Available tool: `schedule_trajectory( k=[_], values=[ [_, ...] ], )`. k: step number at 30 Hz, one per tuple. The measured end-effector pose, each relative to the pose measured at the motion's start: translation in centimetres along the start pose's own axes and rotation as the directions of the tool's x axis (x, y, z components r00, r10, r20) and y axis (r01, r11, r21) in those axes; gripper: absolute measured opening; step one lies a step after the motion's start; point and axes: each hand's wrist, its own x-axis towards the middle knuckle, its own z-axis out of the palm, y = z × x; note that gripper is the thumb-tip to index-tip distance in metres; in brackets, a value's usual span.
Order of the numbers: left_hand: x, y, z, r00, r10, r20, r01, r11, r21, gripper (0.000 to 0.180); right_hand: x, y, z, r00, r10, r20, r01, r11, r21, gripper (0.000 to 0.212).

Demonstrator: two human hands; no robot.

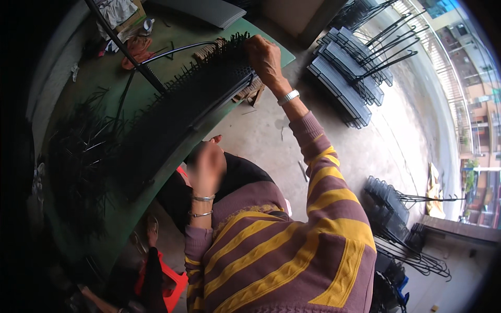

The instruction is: Manually inserting metal wires or pins into a base frame to assemble industrial components.

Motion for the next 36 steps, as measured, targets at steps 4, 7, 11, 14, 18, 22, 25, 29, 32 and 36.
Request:
schedule_trajectory(
  k=[4,7,11,14,18,22,25,29,32,36],
  values=[
    [-0.9,0.3,0.6,1.0,0.024,-0.013,-0.023,0.999,0.022,0.025,-0.3,0.2,0.0,1.0,-0.012,0.023,0.011,1.0,0.017,0.008],
    [-1.5,0.4,0.6,0.999,0.044,-0.02,-0.044,0.998,0.038,0.024,-0.1,0.3,0.0,0.98,-0.196,0.038,0.198,0.923,-0.331,0.011],
    [-1.8,0.7,1.3,0.998,0.064,-0.017,-0.062,0.996,0.069,0.023,-1.1,1.9,0.9,0.974,-0.154,0.164,0.206,0.904,-0.376,0.015],
    [-2.6,0.9,1.3,0.993,0.119,-0.021,-0.117,0.988,0.101,0.023,-1.5,-0.5,0.8,0.977,-0.163,0.138,0.21,0.853,-0.478,0.018],
    [-4.0,1.2,1.5,0.933,0.354,-0.06,-0.332,0.914,0.234,0.024,-3.1,-3.4,1.2,0.976,-0.162,0.147,0.218,0.791,-0.572,0.031],
    [-4.0,4.2,1.6,0.369,0.901,0.227,-0.602,0.045,0.797,0.035,-6.8,-7.2,3.3,0.915,-0.23,0.333,0.32,0.914,-0.249,0.054],
    [-4.2,7.6,-1.4,0.373,0.814,0.446,-0.121,-0.434,0.893,0.071,-9.4,-7.3,6.0,0.839,-0.243,0.488,0.419,0.86,-0.293,0.068],
    [-3.8,8.7,-9.7,0.494,0.704,0.51,0.046,-0.607,0.794,0.086,-10.5,-7.7,8.1,0.825,-0.222,0.52,0.433,0.839,-0.329,0.074],
    [-3.5,8.7,-9.3,0.52,0.731,0.441,0.093,-0.562,0.822,0.093,-10.6,-8.2,8.8,0.813,-0.217,0.54,0.449,0.824,-0.346,0.08],
    [-4.8,8.6,-10.1,0.491,0.747,0.449,0.124,-0.57,0.813,0.092,-11.2,-9.7,9.3,0.766,-0.243,0.595,0.475,0.838,-0.269,0.082]
  ],
)
